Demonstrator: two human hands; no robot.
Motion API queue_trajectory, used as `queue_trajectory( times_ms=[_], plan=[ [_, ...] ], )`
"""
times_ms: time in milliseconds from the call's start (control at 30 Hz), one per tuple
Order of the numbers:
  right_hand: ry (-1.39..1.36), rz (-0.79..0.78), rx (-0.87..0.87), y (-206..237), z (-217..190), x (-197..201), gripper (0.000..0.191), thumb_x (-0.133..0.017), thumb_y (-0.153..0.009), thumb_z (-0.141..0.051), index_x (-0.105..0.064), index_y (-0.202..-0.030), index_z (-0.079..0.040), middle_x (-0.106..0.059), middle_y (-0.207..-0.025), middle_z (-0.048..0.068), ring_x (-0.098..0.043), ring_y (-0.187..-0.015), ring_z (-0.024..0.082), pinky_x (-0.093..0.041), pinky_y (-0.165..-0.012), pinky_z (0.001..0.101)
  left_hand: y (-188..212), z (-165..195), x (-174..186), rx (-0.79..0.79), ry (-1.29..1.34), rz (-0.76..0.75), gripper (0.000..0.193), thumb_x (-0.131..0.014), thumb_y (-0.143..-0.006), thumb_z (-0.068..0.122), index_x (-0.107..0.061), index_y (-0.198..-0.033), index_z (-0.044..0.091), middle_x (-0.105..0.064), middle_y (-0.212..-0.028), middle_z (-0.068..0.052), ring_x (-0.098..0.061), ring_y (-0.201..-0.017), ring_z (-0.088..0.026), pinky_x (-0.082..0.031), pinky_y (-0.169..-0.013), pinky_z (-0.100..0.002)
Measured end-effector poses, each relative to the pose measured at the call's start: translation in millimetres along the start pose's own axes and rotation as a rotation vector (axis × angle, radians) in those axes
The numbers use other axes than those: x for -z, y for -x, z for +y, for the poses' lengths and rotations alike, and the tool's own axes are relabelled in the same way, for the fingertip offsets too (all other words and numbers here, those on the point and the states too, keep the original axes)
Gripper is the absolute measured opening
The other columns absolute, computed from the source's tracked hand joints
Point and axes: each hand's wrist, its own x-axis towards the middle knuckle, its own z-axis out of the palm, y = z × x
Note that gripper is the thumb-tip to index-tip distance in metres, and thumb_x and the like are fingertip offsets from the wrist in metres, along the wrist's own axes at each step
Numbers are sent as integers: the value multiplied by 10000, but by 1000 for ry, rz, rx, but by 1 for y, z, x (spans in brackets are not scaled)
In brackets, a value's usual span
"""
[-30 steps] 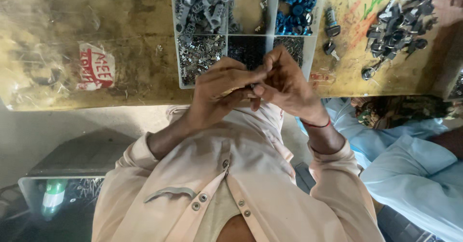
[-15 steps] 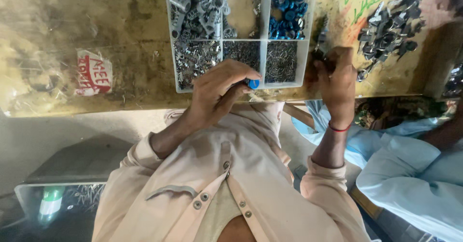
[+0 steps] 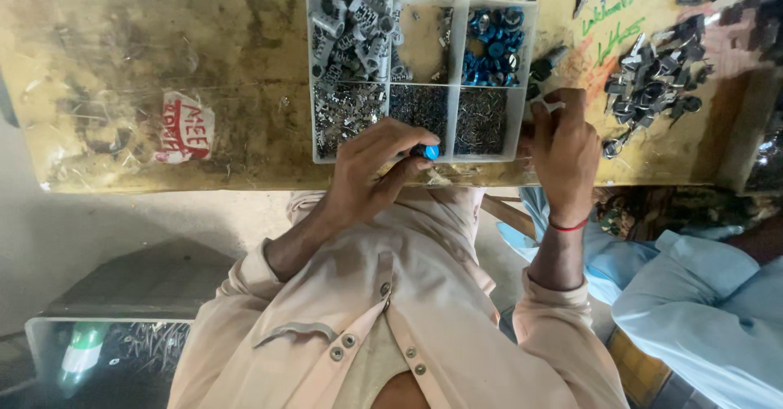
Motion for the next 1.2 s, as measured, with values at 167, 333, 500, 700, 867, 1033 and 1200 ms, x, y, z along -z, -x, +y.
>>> queue_trajectory(
  times_ms=[167,333,500,700,867,1033,1200],
  plan=[
    [68,133,179,-17,6,5,163,-710,-1002,-41,-613,-1130,-18,-687,-986,213,-670,-861,400,-496,-712,482,-7,-3,-2,-36,1,-52,318,-764,-920,-34,-667,-1217,25,-727,-1079,-116,-717,-990,-260,-587,-875,-369],
    [-153,34,257,-26,22,-4,226,-672,-960,48,-616,-1177,22,-650,-1041,225,-656,-906,397,-525,-776,456,-11,0,1,12,10,-48,315,-768,-917,-37,-678,-1213,19,-728,-1078,-121,-719,-970,-250,-589,-843,-354],
    [-466,-79,28,-28,23,16,211,-649,-995,32,-528,-1166,5,-624,-948,139,-605,-773,220,-478,-633,330,-14,0,4,-12,-1,-30,321,-770,-897,-38,-667,-1197,8,-723,-1079,-131,-705,-974,-258,-575,-855,-365],
    [-1097,135,-59,4,-28,21,164,-620,-1106,16,-508,-1225,0,-661,-943,96,-616,-676,102,-516,-570,237,-21,1,-2,-33,-57,-46,329,-747,-910,-72,-655,-1213,16,-704,-1078,-121,-700,-955,-266,-578,-812,-371],
    [-947,94,154,36,-55,-29,370,-698,-985,90,-412,-1202,1,-616,-1067,165,-685,-733,132,-530,-563,233,-25,0,-13,-101,-111,-31,381,-771,-865,-66,-627,-1212,0,-702,-1088,-136,-673,-963,-309,-554,-814,-407],
    [-892,86,317,33,-46,-24,365,-689,-1021,95,-412,-1238,-1,-600,-1097,164,-686,-795,152,-570,-625,237,-19,6,-7,-94,-86,29,391,-771,-868,-90,-636,-1223,3,-691,-1080,-139,-669,-953,-301,-552,-806,-396],
    [-926,87,154,30,-56,-17,331,-701,-1025,59,-440,-1216,-9,-622,-994,128,-635,-715,103,-503,-557,209,-25,10,-9,-73,-102,83,397,-770,-851,-97,-660,-1214,20,-691,-1069,-122,-680,-946,-285,-556,-794,-378]
  ],
)
